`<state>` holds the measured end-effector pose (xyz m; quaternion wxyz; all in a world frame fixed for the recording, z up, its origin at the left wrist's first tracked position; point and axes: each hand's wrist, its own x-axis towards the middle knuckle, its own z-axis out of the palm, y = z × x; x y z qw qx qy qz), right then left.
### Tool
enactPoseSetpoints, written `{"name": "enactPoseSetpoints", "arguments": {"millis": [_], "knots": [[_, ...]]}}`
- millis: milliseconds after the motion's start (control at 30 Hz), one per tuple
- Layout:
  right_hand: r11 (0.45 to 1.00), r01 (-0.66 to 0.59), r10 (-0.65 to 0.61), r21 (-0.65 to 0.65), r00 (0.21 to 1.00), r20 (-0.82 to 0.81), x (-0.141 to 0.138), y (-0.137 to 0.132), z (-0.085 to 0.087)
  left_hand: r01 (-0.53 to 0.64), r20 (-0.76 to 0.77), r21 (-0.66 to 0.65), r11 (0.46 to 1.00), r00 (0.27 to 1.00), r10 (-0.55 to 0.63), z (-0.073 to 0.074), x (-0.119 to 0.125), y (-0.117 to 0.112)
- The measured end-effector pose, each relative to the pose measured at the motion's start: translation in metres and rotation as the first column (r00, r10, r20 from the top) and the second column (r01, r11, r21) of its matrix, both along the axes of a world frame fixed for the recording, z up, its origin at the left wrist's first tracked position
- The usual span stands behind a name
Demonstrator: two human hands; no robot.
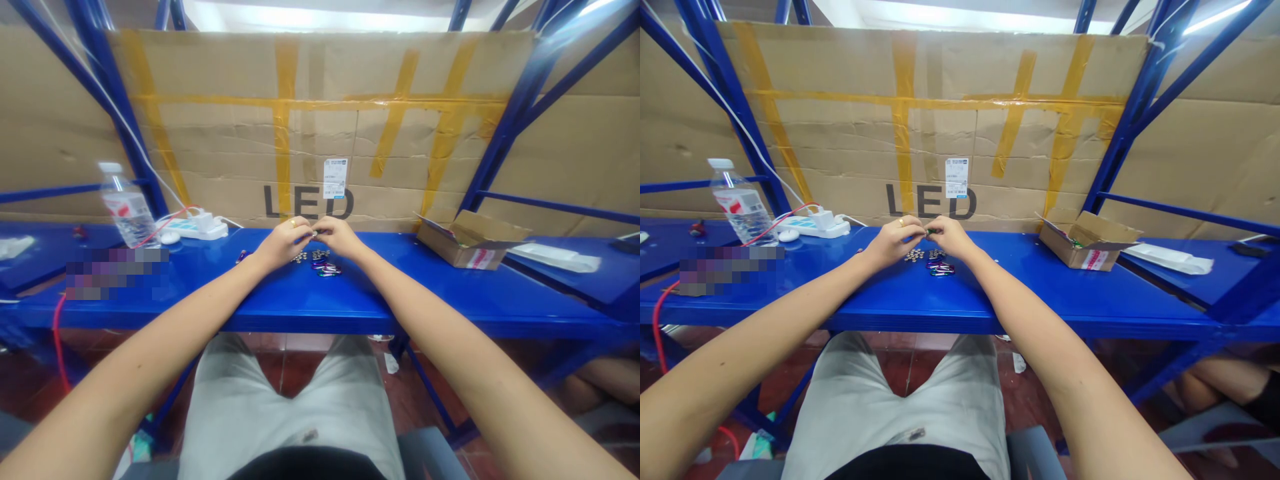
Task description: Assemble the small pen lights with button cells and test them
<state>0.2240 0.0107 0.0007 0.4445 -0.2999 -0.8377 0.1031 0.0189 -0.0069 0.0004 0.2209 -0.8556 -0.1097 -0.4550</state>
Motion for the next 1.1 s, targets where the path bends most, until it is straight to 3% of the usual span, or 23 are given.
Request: {"name": "enactPoseSetpoints", "arguments": {"millis": [233,400,500,600,667,767,900,1100], "knots": [[0.999,0.013,-0.016,-0.034,0.998,-0.059,0.003,0.003,-0.001,-0.015,-0.024,-0.062,0.998,1.000,0.014,-0.001,0.000,-0.003],[0.970,-0.072,0.039,-0.234,0.989,-0.141,0.000,-0.007,0.004,-0.193,-0.013,-0.231,0.954,0.981,0.196,0.007,-0.009,-0.006],[0.909,-0.190,0.105,-0.371,0.966,-0.236,0.000,-0.013,0.006,-0.318,-0.130,-0.434,0.843,0.948,0.291,0.015,-0.025,-0.004],[0.856,-0.257,0.146,-0.450,0.953,-0.265,0.000,-0.015,0.006,-0.424,-0.338,-0.604,0.675,0.903,0.265,0.023,-0.041,-0.004],[0.877,-0.190,0.126,-0.441,0.977,-0.171,-0.001,-0.016,0.006,-0.505,-0.466,-0.662,0.554,0.856,0.223,0.026,-0.047,-0.005],[0.961,-0.058,0.065,-0.269,0.998,0.016,-0.003,-0.017,0.005,-0.598,-0.584,-0.685,0.416,0.792,0.177,0.027,-0.049,-0.006],[0.994,-0.056,0.065,-0.094,0.993,0.100,-0.004,-0.018,0.006,-0.622,-0.616,-0.690,0.371,0.773,0.150,0.024,-0.048,-0.002],[0.995,-0.020,0.034,-0.099,0.989,0.141,-0.002,-0.015,0.004,-0.582,-0.584,-0.741,0.334,0.805,0.107,0.021,-0.051,0.006]]}}
